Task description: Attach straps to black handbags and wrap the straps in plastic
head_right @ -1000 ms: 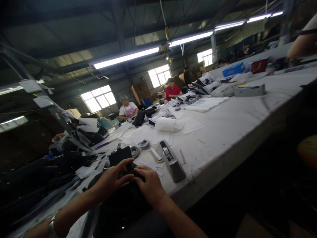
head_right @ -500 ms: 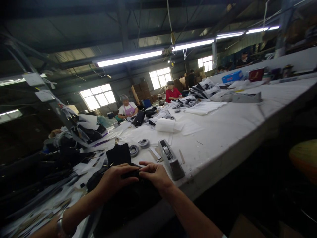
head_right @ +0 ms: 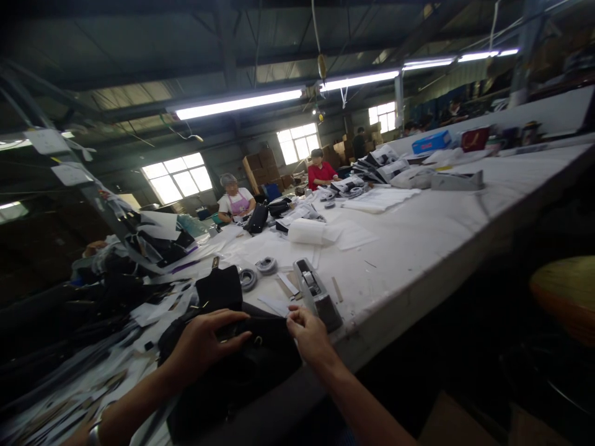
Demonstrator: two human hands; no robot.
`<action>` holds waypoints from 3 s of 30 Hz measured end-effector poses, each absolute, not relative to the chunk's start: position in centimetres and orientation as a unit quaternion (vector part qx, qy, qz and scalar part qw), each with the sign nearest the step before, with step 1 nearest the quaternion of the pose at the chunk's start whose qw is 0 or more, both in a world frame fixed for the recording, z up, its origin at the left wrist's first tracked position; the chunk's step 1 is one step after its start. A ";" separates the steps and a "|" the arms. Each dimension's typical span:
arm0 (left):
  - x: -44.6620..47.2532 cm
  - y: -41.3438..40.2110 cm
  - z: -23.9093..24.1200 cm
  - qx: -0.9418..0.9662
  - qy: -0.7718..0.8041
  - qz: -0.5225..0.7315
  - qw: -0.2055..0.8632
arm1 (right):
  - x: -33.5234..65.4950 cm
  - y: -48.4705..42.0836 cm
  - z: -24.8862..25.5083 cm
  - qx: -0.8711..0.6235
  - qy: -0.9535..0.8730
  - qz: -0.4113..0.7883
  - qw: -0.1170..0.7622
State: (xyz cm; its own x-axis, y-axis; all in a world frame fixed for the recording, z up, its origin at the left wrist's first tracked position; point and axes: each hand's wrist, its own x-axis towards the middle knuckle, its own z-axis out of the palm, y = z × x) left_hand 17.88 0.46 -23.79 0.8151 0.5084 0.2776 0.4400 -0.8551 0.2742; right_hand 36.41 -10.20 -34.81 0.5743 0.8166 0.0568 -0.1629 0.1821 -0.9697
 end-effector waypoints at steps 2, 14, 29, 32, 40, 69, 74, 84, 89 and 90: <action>17.6 0.4 -23.9 0.946 0.254 0.171 0.106 | 36.7 -11.1 -36.0 -0.548 -0.277 0.341 0.712; 17.4 0.4 -24.4 0.943 0.250 0.184 0.122 | 37.7 -12.5 -37.6 -0.591 -0.211 0.276 0.728; 17.4 -0.1 -24.2 0.942 0.255 0.182 0.124 | 38.4 -12.9 -38.1 -0.652 -0.204 0.213 0.699; 17.4 -0.3 -24.1 0.942 0.257 0.177 0.125 | 38.5 -12.7 -38.3 -0.665 -0.217 0.193 0.688; 17.4 -0.4 -24.0 0.941 0.260 0.178 0.121 | 38.2 -13.1 -38.2 -0.700 -0.251 0.119 0.658; 18.1 -0.6 -21.2 0.790 0.437 0.014 0.429 | 36.1 -8.9 -30.4 -0.517 -0.594 0.267 0.556; 18.3 -1.0 -20.5 0.801 0.445 -0.024 0.401 | 35.9 -9.3 -29.9 -0.527 -0.593 0.247 0.557; 19.1 -2.1 -20.1 0.799 0.461 -0.014 0.385 | 35.7 -9.7 -29.9 -0.495 -0.567 0.359 0.552; 19.2 -2.2 -21.0 0.812 0.457 0.020 0.363 | 35.5 -9.7 -30.7 -0.444 -0.549 0.397 0.587; 19.2 -2.2 -21.1 0.811 0.456 0.023 0.365 | 35.4 -9.8 -30.8 -0.446 -0.547 0.394 0.589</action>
